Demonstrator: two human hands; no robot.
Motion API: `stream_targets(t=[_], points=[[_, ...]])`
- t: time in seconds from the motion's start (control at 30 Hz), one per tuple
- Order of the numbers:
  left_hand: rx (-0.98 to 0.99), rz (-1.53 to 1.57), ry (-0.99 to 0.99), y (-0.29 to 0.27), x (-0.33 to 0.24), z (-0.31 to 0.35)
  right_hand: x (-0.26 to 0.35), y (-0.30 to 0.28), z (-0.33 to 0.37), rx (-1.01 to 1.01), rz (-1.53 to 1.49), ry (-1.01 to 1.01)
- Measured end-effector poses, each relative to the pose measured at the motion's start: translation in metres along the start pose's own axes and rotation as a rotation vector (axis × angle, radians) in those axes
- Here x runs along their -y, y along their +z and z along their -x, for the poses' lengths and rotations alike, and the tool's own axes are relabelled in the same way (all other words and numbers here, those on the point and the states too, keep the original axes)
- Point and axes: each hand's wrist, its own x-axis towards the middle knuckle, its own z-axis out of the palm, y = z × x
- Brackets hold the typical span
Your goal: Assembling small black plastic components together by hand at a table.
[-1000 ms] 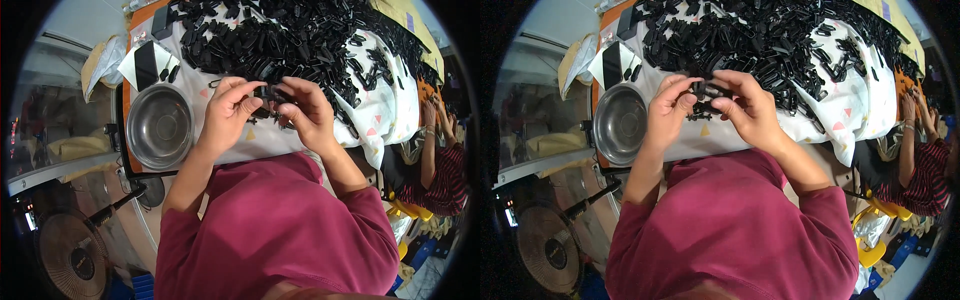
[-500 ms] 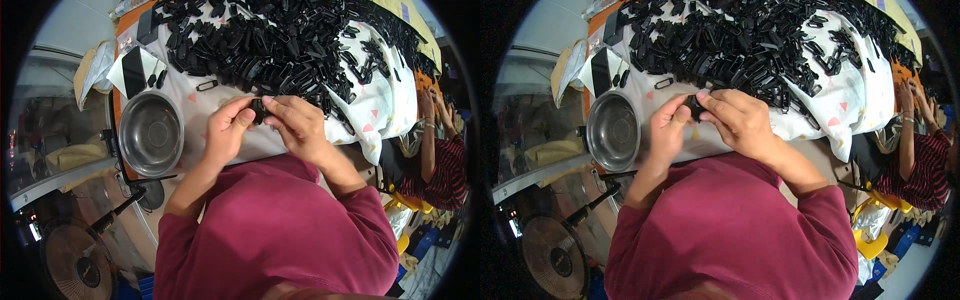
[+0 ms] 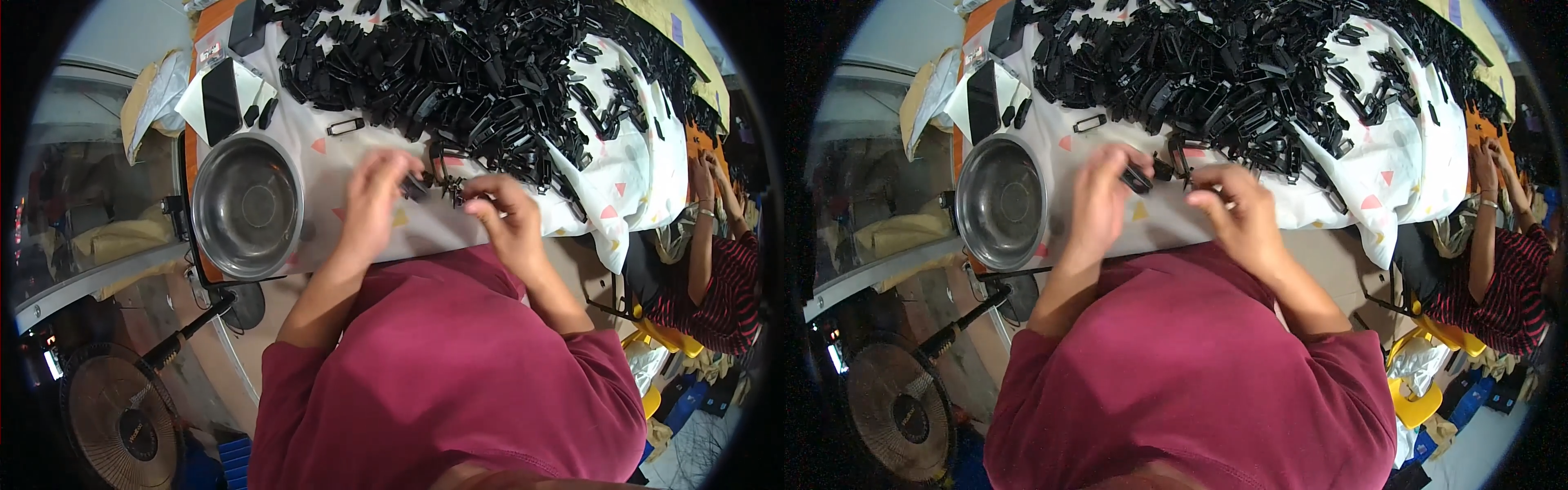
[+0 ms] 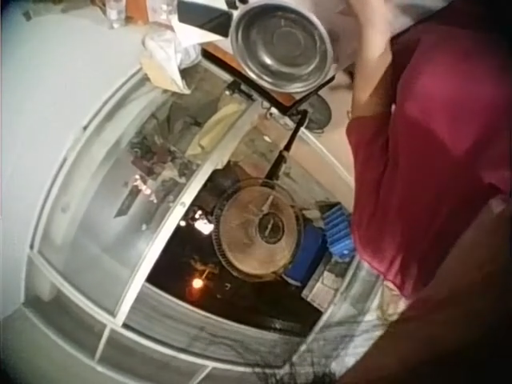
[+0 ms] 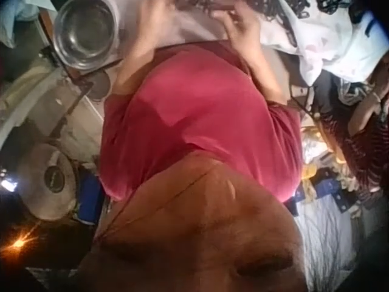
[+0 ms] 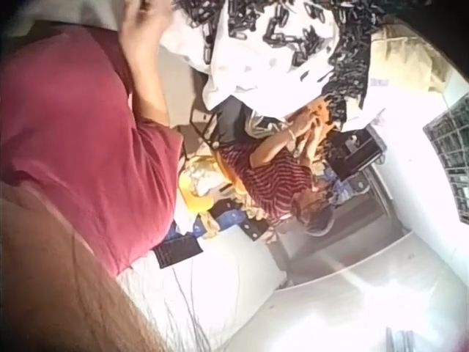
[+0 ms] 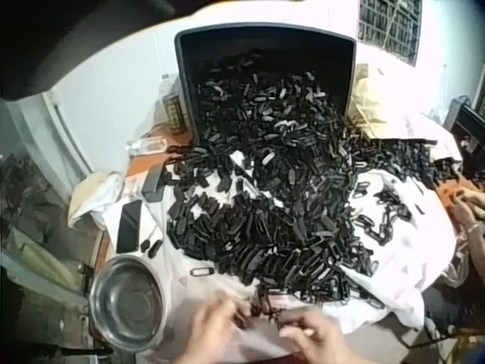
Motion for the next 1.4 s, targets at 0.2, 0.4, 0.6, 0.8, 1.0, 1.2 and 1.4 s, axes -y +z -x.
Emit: stream_targets(t=[0.2,0.4,0.6,0.8,1.0,1.2,1.4], points=[[-0.244,-1.426,0.616,-0.006,-0.013,-0.066,-0.019,-0.029,0.002,-0.27,-0.223,0.24],[-0.224,-1.224,0.483,-0.011,-0.021,-0.059,-0.012,-0.014,-0.002,0.0,0.555,-0.079],[-0.007,-0.533,0.145,-0.011,-0.019,-0.025,-0.026,-0.002,-0.01,-0.012,0.815,-0.122],[0.202,-0.637,0.435,0.002,-0.012,-0.014,0.016,-0.008,-0.025,0.058,-0.284,0.163],[0.247,-0.616,0.536,0.013,-0.026,-0.003,0.02,-0.015,-0.035,0.147,-0.729,0.237],[0.192,-0.641,0.466,0.017,-0.029,0.005,0.033,-0.023,-0.04,0.078,-0.589,0.379],[0.228,-0.858,0.707,0.015,-0.029,0.003,0.027,-0.019,-0.038,0.114,-0.479,0.337]])
